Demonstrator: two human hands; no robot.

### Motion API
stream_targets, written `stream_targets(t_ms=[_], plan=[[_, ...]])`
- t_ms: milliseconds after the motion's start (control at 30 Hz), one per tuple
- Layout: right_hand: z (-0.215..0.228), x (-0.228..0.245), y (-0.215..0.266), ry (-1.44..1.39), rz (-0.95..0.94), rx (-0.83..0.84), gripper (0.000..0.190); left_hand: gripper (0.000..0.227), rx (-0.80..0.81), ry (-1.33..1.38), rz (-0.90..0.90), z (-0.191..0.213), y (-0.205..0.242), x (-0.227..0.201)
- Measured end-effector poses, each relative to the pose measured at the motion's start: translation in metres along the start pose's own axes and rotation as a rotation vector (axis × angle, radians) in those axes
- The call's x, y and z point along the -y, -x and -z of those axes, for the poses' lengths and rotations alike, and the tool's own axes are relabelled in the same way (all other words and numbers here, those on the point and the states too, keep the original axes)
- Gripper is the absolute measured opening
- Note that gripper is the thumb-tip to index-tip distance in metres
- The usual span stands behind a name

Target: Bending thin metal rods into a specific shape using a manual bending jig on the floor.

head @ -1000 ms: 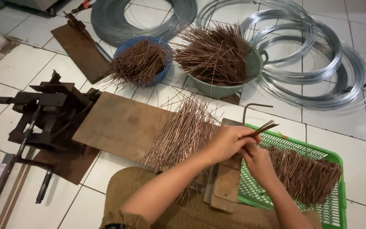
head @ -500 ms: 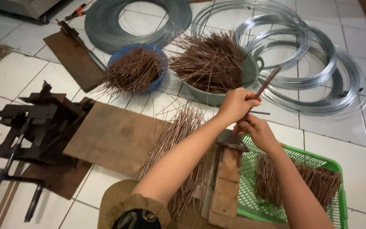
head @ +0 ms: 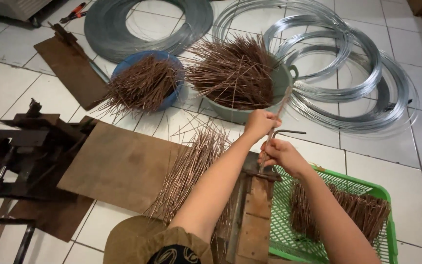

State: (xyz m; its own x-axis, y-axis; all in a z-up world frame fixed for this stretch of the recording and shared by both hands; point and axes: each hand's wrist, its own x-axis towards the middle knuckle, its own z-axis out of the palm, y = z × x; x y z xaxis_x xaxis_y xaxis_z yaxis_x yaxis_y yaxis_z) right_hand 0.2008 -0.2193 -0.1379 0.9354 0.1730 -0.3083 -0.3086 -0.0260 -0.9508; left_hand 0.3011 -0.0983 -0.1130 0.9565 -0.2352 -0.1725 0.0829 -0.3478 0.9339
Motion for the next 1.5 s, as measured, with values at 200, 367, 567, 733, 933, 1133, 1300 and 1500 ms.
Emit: stream_targets(t_ms=[200,367,567,733,933,1133,1300,1500], plan=[[0.0,-0.014,0.005,-0.077,-0.131,0.037,0.017,0.017,-0.007,0.231,0.183,-0.008,0.009,0.033],[0.017,0.008,0.009,0.348,-0.158,-0.044,0.045,0.01,0.023,-0.044,0.157,-0.026,0.023,0.058],[0.008,0.003,-0.006,0.176,0.048,-0.248,0.041,0.005,0.091,0.008,0.178,-0.015,0.075,0.051],[0.01,-0.027,-0.025,-0.053,0.095,-0.204,0.039,0.006,0.127,-0.14,0.13,-0.003,0.086,0.054],[0.015,-0.039,-0.031,-0.08,0.126,-0.217,0.032,0.009,0.139,-0.191,0.167,-0.001,0.092,0.043],[0.008,-0.032,-0.022,-0.056,0.143,-0.229,0.028,0.01,0.146,-0.279,0.131,-0.011,0.078,0.064],[0.008,-0.035,-0.02,0.022,0.208,-0.247,0.024,0.012,0.126,-0.316,0.104,-0.011,0.079,0.068],[0.003,-0.032,-0.013,0.103,0.232,-0.289,0.022,0.015,0.112,-0.309,0.047,-0.012,0.081,0.072]])
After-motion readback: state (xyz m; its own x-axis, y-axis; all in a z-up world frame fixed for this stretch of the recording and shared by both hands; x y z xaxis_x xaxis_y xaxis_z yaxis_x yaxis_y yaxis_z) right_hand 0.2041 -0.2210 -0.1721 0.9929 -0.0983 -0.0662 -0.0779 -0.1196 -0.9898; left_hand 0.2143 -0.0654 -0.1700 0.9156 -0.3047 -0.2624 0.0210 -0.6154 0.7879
